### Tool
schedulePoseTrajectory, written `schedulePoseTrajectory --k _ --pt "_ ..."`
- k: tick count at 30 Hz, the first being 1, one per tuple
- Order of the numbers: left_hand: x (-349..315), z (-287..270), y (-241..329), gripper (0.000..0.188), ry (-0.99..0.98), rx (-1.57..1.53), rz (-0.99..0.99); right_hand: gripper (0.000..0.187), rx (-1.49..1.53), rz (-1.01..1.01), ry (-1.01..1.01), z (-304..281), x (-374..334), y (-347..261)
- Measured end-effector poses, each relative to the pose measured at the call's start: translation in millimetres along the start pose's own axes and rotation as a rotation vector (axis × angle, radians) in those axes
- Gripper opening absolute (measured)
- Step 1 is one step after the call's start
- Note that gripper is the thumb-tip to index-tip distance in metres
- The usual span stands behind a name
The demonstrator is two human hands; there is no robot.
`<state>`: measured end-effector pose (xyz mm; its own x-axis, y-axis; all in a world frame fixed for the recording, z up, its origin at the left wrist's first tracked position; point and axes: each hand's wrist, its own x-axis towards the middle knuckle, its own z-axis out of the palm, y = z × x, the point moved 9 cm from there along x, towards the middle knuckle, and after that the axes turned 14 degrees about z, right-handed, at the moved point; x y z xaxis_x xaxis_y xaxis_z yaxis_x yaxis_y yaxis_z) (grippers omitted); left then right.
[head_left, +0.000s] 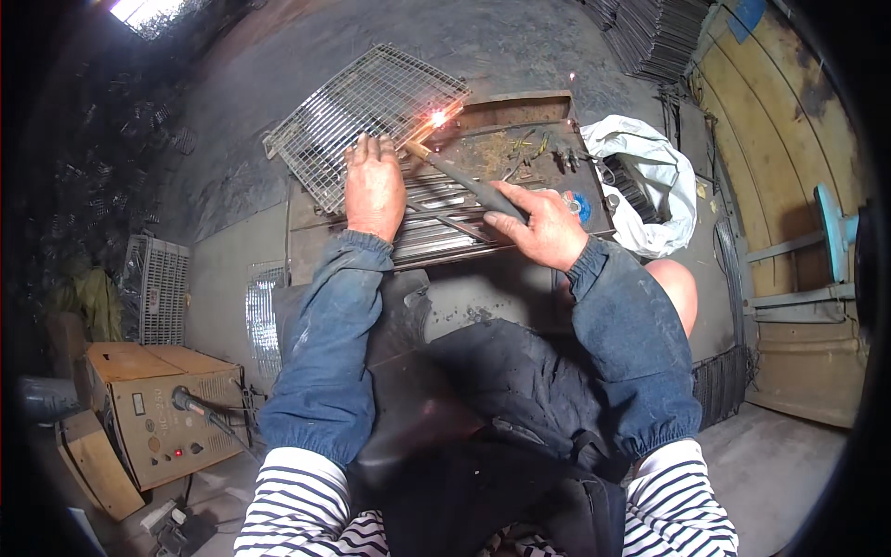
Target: Welding metal wire grates using a spot welding tool.
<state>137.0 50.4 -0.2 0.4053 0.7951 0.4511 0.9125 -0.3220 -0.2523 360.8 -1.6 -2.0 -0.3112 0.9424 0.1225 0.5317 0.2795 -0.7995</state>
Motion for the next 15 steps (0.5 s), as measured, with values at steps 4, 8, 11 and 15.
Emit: schedulePoseTrajectory --k 4,8,11,15 --pt "0.2 -1.7 1.4 0.044 0.006 0.027 0.015 0.049 0.006 -0.014 -0.011 3.5 1.5 -1.9" --pt "-0.9 -2.5 0.6 0.045 0.005 0.016 0.026 0.049 0.017 0.022 -0.073 6.1 3.0 -6.8" --pt "0.5 -12.7 4.3 0.038 0.085 -0.063 0.003 0.048 0.022 0.014 -0.064 8.0 2.7 -4.2" --pt "1.4 -12.9 10.2 0.034 -0.074 -0.032 0.048 0.045 0.05 0.036 -0.083 7.9 2.5 -4.5"
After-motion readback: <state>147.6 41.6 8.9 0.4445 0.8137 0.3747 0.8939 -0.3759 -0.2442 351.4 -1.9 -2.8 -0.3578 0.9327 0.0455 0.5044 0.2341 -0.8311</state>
